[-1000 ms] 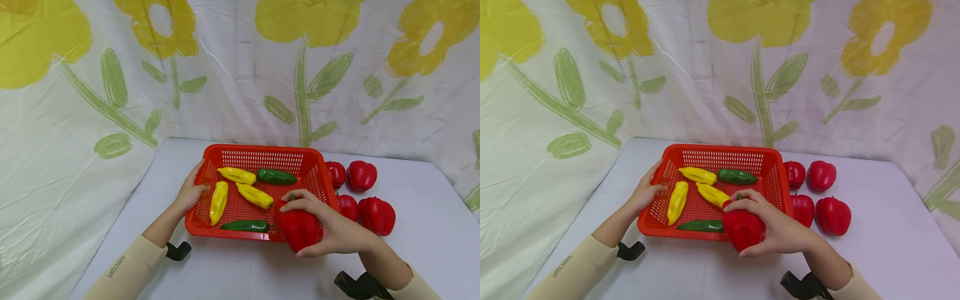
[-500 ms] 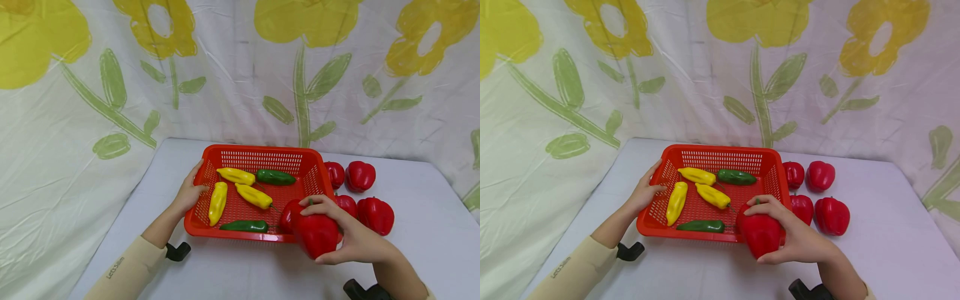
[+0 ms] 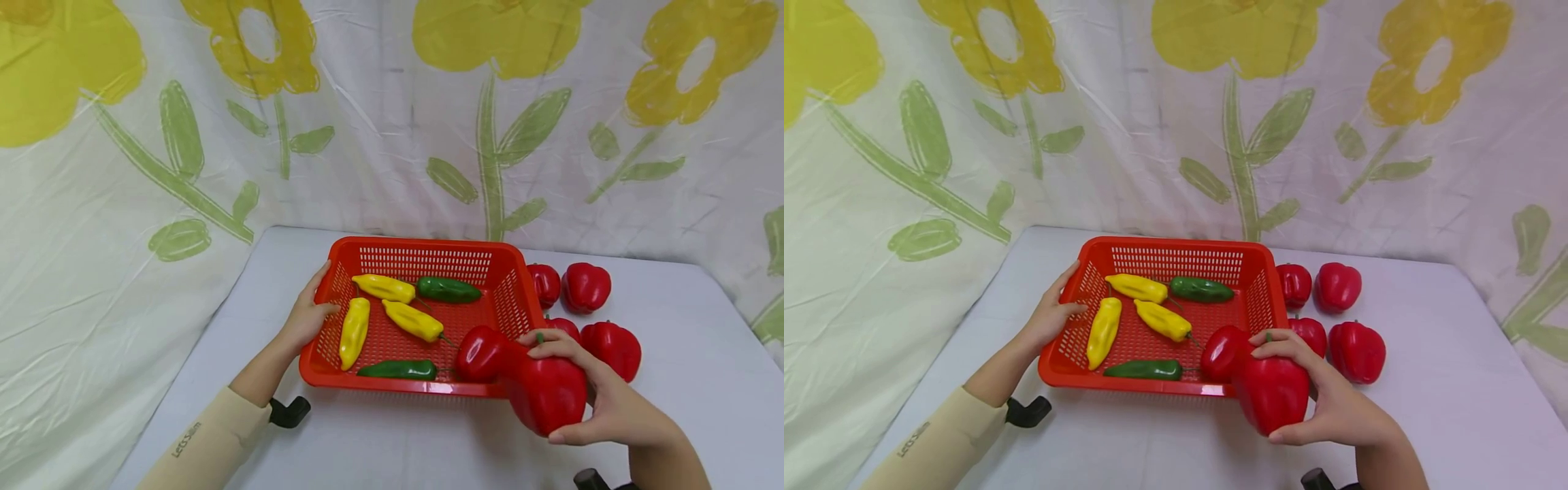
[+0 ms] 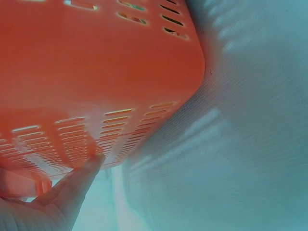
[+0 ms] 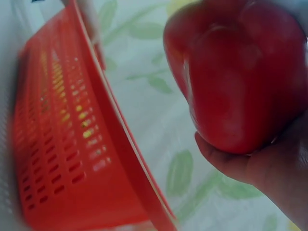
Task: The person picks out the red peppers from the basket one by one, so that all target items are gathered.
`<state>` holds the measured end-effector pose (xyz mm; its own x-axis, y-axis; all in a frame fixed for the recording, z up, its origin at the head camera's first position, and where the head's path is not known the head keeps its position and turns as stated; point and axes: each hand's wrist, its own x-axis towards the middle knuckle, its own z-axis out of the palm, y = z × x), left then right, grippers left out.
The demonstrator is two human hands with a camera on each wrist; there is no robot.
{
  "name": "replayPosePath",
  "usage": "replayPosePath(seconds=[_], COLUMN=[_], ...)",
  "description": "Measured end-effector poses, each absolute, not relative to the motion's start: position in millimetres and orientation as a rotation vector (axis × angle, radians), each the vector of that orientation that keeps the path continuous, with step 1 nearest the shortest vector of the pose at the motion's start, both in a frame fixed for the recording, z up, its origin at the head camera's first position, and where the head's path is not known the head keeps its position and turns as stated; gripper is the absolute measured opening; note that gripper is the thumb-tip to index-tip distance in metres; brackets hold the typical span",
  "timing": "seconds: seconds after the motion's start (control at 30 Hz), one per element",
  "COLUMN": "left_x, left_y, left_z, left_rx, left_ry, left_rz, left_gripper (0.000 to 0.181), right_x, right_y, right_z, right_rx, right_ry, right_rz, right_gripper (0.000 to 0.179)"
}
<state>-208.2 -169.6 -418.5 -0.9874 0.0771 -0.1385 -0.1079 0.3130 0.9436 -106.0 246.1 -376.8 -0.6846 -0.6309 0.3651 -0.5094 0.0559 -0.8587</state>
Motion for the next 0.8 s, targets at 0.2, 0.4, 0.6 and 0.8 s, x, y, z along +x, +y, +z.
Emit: replayPosePath(seconds=[0.2, 0.4, 0.6, 0.8], left_x=[-207.4, -206.0, -205.8, -206.5], left_y=[-169.7, -169.8, -169.9, -170.3], left_z=[-418.0, -415.5, -416.3, -417.6], left_rx=[-0.024, -0.032, -0.021, -0.017], left_ry=[2.402, 2.392, 2.386, 2.390], left_rz=[1.763, 1.771, 1.779, 1.782], left_gripper=[0.077, 0.077, 0.077, 0.077], right_x=[-96.6, -85.5, -73.1, -66.9], right_y=[260.6, 277.4, 290.4, 300.4], right_z=[-384.9, -394.5, -402.4, -412.0], right_rx=[-1.118, -1.001, -0.714, -0.660], right_ry=[2.212, 2.178, 2.243, 2.206], right_rz=[-1.787, -1.856, -1.793, -1.805], right_gripper=[0.084, 0.085, 0.089, 0.091])
